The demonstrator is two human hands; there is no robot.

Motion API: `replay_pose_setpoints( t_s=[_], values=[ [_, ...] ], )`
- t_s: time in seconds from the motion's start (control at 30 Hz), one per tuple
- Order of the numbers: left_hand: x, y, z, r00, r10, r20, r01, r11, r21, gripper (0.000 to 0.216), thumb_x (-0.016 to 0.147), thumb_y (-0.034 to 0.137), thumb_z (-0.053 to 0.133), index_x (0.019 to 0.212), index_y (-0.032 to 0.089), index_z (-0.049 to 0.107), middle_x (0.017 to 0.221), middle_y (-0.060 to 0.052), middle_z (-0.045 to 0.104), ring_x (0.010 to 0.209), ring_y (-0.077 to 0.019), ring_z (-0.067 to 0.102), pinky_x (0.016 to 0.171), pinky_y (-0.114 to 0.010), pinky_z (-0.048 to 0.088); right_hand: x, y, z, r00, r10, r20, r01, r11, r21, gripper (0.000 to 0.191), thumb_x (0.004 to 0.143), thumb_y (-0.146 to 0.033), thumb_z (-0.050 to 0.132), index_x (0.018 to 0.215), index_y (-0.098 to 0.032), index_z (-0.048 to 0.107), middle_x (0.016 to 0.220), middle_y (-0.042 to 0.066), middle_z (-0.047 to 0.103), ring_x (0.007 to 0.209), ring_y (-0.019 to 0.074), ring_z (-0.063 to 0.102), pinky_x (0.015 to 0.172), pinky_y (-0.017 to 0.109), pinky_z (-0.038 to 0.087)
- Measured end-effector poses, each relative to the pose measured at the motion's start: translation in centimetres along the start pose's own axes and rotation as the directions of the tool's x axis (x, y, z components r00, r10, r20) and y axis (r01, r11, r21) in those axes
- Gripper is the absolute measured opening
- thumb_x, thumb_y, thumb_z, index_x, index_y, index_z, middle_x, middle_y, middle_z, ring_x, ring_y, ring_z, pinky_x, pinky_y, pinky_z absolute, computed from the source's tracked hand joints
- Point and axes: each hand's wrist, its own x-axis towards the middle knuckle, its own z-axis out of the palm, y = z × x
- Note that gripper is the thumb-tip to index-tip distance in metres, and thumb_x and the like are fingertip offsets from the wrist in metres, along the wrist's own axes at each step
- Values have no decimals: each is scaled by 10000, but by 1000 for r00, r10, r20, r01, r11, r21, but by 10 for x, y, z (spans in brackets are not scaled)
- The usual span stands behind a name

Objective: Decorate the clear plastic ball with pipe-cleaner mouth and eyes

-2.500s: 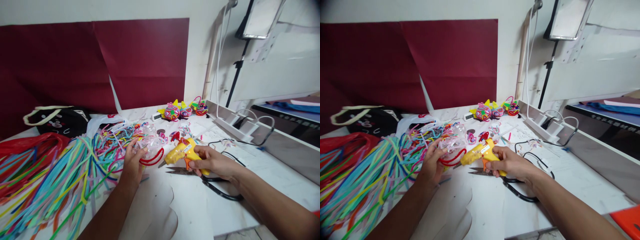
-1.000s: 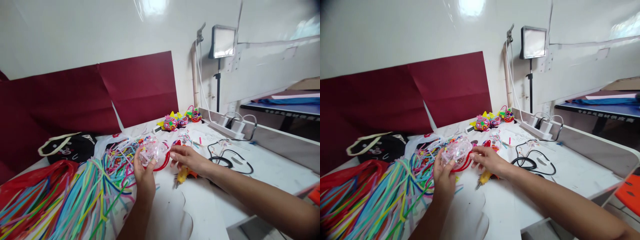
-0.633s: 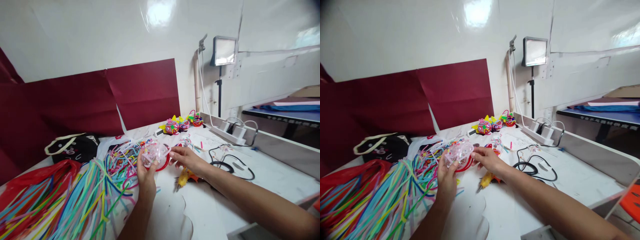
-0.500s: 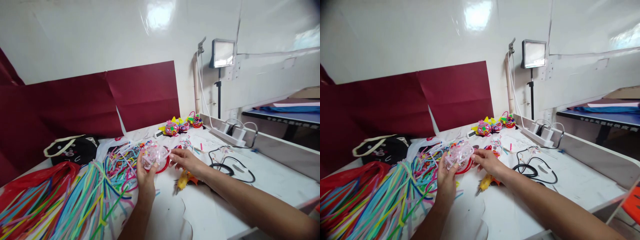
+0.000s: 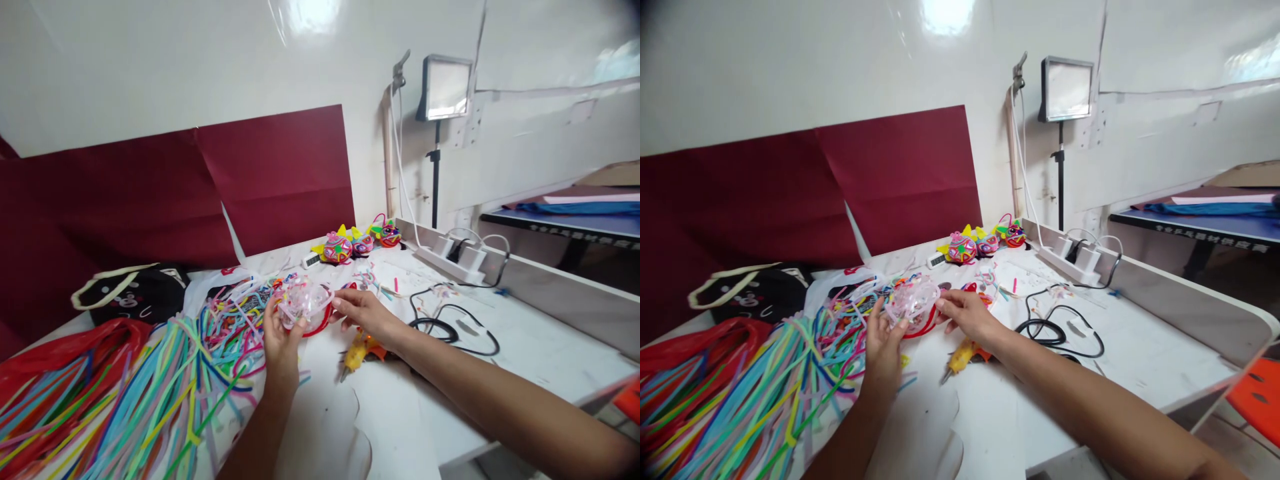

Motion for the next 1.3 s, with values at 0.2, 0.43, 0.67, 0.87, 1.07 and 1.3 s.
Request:
replay_pose_setpoints(
  t_s=[0.2,0.43,0.67,0.87,1.07,1.3],
  values=[
    [-1,3,2,998,-35,43,37,999,-28,832,737,271,751,1459,267,337,1371,-116,544,1299,-271,499,1097,-414,375,-2,1,-3,998,-9,-63,13,998,57,421,730,-551,696,868,-159,629,784,20,627,741,166,665,534,229,510],
    [-6,13,8,993,-67,102,68,998,-11,826,731,274,748,1453,277,347,1450,-116,493,1352,-282,445,1126,-419,344,-6,-7,-5,990,-5,-144,22,993,115,476,683,-575,730,864,-152,606,726,-2,609,633,147,652,458,224,502],
    [-11,15,12,991,-71,111,71,997,8,856,718,293,759,1467,264,346,1468,-136,467,1368,-310,420,1115,-429,361,-8,-10,-5,982,43,-184,-15,988,151,488,612,-551,799,788,-161,564,622,-34,588,548,123,614,413,206,481],
    [-12,17,14,988,-93,126,93,996,4,903,714,286,764,1487,280,298,1444,-129,494,1336,-289,464,1106,-415,371,-7,-4,-8,982,52,-180,-20,985,172,443,637,-509,797,779,-167,555,535,-54,590,472,94,572,424,193,484],
    [-15,18,14,985,-116,128,111,993,47,895,719,318,754,1481,247,291,1423,-142,515,1325,-297,474,1088,-414,386,-7,0,-9,979,73,-190,-45,987,152,403,668,-481,785,786,-177,549,499,-58,600,409,83,547,417,193,471],
    [-15,17,15,980,-162,117,163,987,6,920,710,281,772,1485,236,278,1376,-151,547,1297,-285,507,1091,-415,381,-7,3,-11,978,86,-192,-57,987,149,422,665,-507,781,775,-170,552,480,-61,586,395,77,532,411,185,466]
  ],
)
